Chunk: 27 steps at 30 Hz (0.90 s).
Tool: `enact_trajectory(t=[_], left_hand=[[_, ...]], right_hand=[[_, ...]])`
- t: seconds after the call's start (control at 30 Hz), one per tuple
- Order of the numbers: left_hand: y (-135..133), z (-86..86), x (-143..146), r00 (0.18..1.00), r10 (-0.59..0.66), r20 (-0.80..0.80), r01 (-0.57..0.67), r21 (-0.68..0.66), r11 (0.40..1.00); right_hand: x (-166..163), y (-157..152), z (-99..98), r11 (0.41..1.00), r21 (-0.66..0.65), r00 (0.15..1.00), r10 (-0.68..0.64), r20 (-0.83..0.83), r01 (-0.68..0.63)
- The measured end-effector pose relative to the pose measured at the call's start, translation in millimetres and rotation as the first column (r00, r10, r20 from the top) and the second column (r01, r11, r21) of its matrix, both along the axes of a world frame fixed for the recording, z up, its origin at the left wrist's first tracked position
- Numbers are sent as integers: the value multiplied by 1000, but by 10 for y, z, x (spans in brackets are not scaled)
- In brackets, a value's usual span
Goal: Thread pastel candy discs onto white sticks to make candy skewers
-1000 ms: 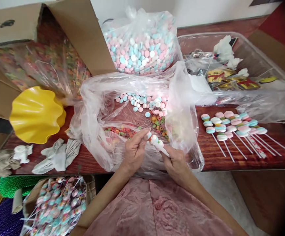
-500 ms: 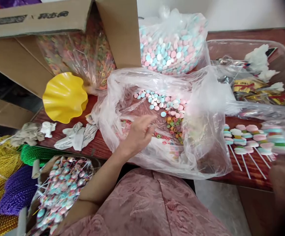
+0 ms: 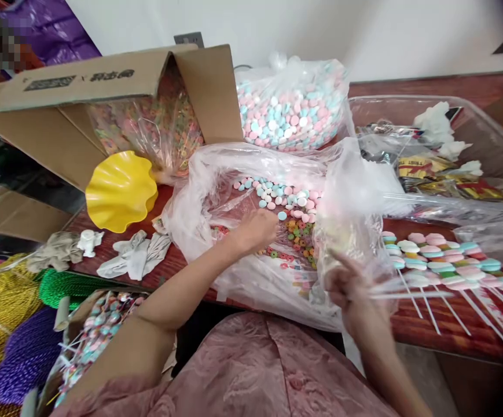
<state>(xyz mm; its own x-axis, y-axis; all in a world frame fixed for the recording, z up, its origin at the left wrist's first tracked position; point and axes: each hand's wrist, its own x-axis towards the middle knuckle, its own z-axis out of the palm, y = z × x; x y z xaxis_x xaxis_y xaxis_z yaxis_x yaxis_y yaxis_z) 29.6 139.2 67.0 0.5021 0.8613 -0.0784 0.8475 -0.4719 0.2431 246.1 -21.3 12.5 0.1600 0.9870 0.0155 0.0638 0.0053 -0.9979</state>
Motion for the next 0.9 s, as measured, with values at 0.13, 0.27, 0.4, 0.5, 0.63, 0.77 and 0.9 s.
enact_trajectory(t=[0.13, 0.27, 0.4, 0.5, 0.63, 0.77, 0.9], left_hand=[[340, -156, 234, 997, 77, 22, -76, -55, 996], [354, -322, 293, 998, 44, 37, -41, -83, 996], [347, -277, 136, 1000, -8, 30, 14, -201, 979], [501, -188, -23, 998, 52, 18, -48, -168, 985], [739, -180, -80, 988, 154, 4, -154, -16, 988], [739, -210, -6, 994, 109, 1, -109, -37, 993], [474, -233, 59, 996, -71, 50, 76, -104, 992]], right_hand=[[-369, 244, -296, 997, -21, 990, 81, 111, -79], [-326, 260, -440, 993, 22, 959, 104, 265, -113], [-270, 212, -432, 978, 96, 944, 152, 293, -187], [-284, 210, -417, 969, 115, 935, 174, 310, -218], [-294, 217, -426, 970, 99, 931, 182, 317, -223], [-279, 199, -404, 962, 88, 921, 217, 325, -258], [-258, 170, -388, 966, 54, 928, 224, 298, -251]])
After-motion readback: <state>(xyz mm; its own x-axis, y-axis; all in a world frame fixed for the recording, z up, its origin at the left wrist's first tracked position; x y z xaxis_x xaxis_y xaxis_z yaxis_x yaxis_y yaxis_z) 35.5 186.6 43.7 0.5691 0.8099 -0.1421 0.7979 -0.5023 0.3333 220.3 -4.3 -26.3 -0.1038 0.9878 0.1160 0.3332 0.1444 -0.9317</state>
